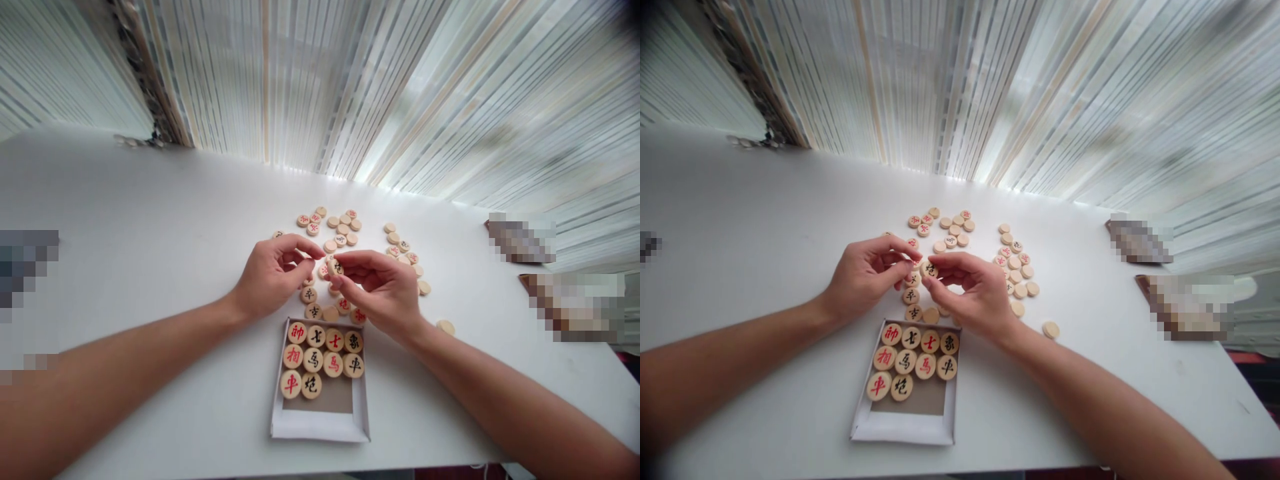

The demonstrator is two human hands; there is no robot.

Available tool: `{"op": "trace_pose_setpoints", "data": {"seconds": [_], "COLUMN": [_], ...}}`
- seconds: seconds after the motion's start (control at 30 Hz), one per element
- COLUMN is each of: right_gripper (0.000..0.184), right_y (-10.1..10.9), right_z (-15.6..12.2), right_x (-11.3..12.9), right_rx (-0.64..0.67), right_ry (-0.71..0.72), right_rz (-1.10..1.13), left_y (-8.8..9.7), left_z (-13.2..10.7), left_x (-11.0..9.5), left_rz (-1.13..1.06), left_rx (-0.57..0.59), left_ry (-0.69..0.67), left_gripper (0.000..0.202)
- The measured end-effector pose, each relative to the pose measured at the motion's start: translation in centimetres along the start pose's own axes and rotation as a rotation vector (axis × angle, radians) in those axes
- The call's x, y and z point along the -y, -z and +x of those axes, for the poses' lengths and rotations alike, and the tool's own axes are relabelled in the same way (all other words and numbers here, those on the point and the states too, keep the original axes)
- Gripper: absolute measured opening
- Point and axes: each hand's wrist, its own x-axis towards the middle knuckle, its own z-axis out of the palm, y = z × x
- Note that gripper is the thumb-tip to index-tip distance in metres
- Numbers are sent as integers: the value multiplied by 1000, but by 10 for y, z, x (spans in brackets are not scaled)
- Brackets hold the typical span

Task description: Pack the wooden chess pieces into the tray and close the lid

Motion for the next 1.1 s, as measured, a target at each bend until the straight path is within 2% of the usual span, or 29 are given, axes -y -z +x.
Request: {"op": "trace_pose_setpoints", "data": {"seconds": [0.17,0.27,0.4,0.5,0.6,0.7,0.9,1.1], "right_gripper": [23,21,18,18,20,18,16,14], "right_y": [2,8,15,11,3,-7,-17,-15], "right_z": [1,-4,-29,-58,-81,-93,-97,-101], "right_x": [15,33,58,67,66,58,43,45], "right_rx": [0,52,179,275,327,345,379,377], "right_ry": [114,190,207,228,267,301,381,374], "right_rz": [-136,-266,-459,-581,-626,-669,-730,-713], "left_y": [0,-1,-2,-3,-3,-3,-2,-2], "left_z": [1,0,1,1,1,1,1,1], "left_x": [1,3,5,6,7,6,6,7], "left_rz": [-32,-51,-69,-73,-76,-74,-64,-36], "left_rx": [3,12,21,23,26,23,31,36], "left_ry": [-14,-28,-43,-41,-34,-25,-45,-39], "left_gripper": [8,8,10,12,13,12,13,13]}}
